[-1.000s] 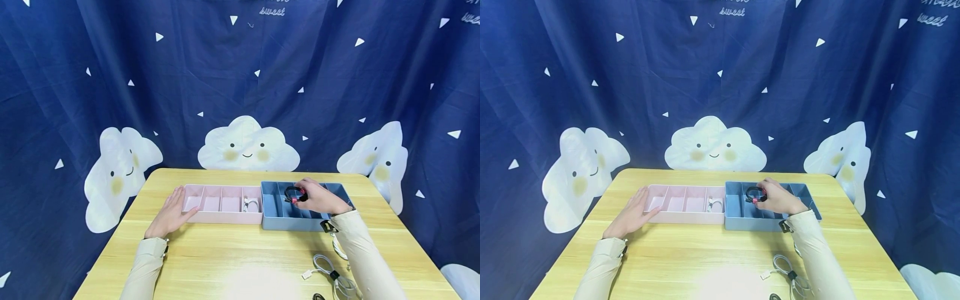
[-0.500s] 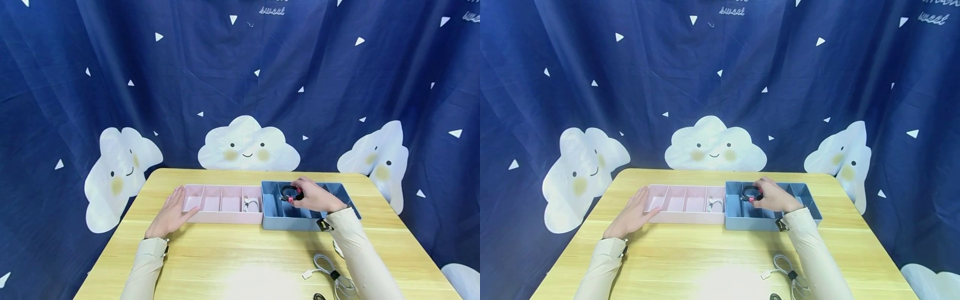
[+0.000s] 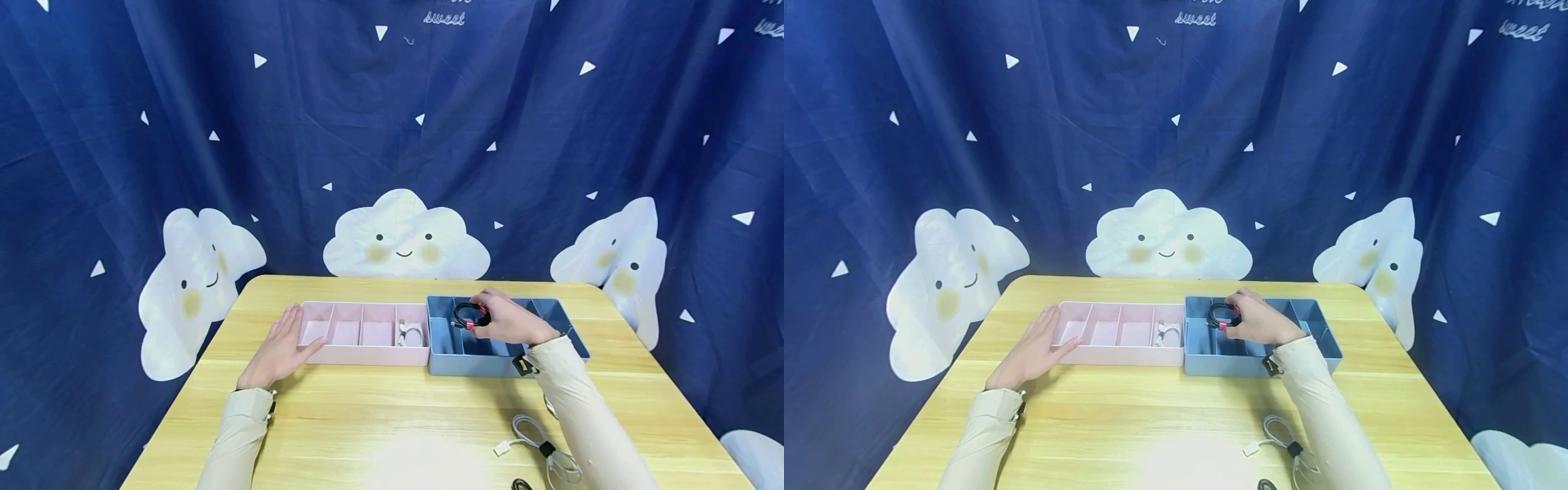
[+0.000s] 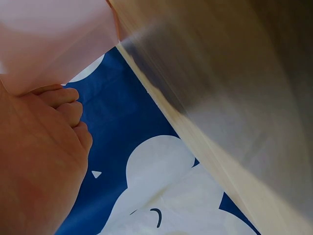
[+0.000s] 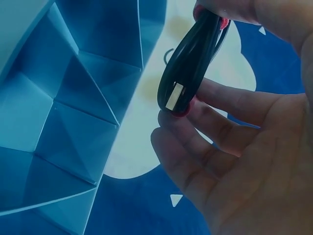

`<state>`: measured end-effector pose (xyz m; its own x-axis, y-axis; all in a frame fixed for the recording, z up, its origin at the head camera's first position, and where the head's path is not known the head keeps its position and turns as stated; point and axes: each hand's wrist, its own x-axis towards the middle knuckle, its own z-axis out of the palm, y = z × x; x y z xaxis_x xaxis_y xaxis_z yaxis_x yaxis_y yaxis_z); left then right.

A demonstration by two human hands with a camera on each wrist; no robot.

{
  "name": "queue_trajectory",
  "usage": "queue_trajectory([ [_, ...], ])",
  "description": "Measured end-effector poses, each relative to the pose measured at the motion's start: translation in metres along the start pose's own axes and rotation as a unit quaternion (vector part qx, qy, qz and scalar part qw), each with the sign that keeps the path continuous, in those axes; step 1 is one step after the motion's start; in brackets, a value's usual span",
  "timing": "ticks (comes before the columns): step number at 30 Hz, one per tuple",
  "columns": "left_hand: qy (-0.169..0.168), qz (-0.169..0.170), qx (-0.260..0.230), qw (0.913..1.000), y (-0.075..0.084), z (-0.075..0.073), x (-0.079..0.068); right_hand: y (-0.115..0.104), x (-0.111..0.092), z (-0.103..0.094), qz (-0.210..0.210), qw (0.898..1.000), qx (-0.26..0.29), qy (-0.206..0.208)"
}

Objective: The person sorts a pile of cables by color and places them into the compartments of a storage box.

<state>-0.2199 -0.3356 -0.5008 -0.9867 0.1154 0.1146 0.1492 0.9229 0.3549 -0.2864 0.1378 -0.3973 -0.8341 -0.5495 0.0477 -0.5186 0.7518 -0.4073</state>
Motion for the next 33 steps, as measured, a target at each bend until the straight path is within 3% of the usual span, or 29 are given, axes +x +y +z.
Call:
queue_trajectory([
  [18,0.004,0.003,-0.006,1.0000,-0.001,0.001,0.000,-0.001,0.011,0.008,0.002,1.000,0.008,-0.017],
  [33,0.002,0.001,-0.007,1.0000,0.000,0.000,0.000,-0.002,0.018,0.014,-0.004,1.000,-0.001,-0.005],
])
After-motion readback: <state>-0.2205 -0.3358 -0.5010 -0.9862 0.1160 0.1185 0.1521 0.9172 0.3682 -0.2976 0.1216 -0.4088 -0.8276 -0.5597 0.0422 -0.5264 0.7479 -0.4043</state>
